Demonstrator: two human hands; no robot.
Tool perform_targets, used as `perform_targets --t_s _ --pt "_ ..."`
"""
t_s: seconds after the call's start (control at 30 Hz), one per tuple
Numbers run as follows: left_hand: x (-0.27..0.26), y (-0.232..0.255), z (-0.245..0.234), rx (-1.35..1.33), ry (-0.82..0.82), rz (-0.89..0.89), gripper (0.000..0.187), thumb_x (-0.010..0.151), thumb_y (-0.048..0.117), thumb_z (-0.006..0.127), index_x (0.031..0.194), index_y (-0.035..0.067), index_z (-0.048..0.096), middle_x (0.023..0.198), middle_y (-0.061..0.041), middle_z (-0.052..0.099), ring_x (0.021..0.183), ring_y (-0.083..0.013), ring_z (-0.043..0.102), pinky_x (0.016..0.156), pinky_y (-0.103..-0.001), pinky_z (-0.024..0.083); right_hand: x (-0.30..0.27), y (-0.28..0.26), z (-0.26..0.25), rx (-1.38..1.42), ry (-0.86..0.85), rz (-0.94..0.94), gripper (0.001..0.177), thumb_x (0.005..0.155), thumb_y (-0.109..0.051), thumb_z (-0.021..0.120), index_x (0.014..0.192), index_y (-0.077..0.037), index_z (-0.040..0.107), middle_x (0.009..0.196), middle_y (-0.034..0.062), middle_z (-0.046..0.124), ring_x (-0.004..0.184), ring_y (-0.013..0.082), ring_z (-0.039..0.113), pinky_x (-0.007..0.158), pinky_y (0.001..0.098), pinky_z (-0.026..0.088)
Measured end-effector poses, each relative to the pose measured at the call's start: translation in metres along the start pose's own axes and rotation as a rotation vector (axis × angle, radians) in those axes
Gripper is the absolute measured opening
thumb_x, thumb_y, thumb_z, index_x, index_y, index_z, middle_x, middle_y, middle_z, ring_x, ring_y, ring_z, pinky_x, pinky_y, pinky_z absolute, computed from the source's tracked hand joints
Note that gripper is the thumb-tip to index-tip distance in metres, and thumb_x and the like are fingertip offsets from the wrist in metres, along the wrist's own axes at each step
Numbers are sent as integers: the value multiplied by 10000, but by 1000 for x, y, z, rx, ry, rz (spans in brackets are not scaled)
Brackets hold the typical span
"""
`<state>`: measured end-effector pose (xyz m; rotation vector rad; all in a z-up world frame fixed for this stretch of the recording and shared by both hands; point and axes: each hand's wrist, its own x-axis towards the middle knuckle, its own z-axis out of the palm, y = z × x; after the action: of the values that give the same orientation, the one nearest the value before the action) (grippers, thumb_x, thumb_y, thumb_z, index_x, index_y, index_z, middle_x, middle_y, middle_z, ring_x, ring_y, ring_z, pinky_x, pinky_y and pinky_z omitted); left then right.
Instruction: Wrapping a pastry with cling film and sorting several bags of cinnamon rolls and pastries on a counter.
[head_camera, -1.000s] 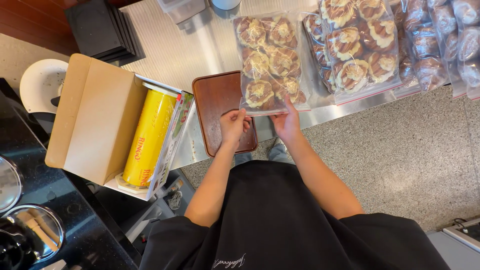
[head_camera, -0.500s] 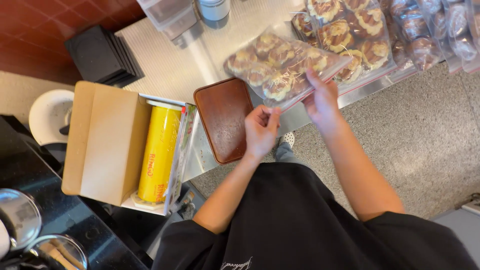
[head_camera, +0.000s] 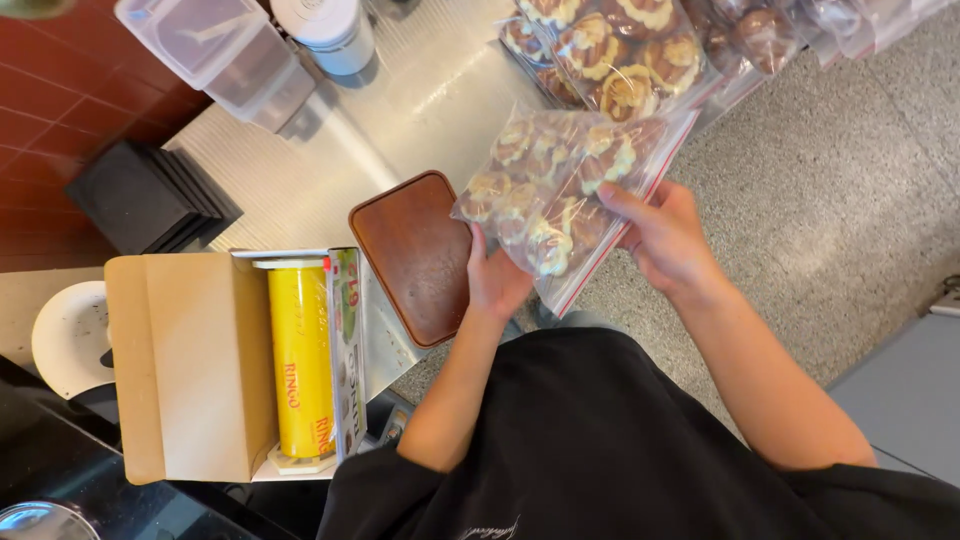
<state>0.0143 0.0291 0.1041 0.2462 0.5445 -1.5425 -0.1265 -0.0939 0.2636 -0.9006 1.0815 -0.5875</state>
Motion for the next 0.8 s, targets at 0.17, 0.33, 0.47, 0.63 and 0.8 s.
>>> perform_targets --t_s 0.17,0.33,0.47,0.63,0.8 --pt "34 -8 -20 97 -61 89 655 985 497 582 1449 40 512 1387 -157 618 1276 -346 586 1089 -520 461 -22 50 -51 66 -23 7 449 928 -89 697 1336 28 550 1241 133 695 1086 233 712 915 406 614" --pt "26 -23 -13 205 1 210 517 1009 337 604 1424 39 528 1343 -153 638 1249 -339 612 1093 -527 478 -38 86 -129 248 -119 42 628 905 -181 724 1454 -45 450 1381 120 587 1250 259 604 1060 476 515" --pt "28 -60 30 316 -94 222 494 1028 299 588 1436 32 516 1351 -160 639 1265 -335 609 1103 -516 476 -38 66 -179 540 -207 17 885 874 -609 618 1535 -67 387 1536 141 473 1411 342 469 1149 569 401" --pt "50 -142 84 374 -227 233 526 1042 308 579 1477 30 478 1378 -167 623 1292 -337 595 1119 -515 470 -19 40 -268 653 -298 -71 1140 821 -870 489 1550 -2 372 1611 216 417 1466 421 415 1166 625 362" --pt "76 -215 122 390 -356 238 591 1037 370 523 1499 10 444 1410 -187 611 1300 -351 602 1120 -518 476 17 32 -389 935 -485 -28 1222 852 -895 476 1551 100 352 1596 291 406 1433 457 439 1178 608 363"
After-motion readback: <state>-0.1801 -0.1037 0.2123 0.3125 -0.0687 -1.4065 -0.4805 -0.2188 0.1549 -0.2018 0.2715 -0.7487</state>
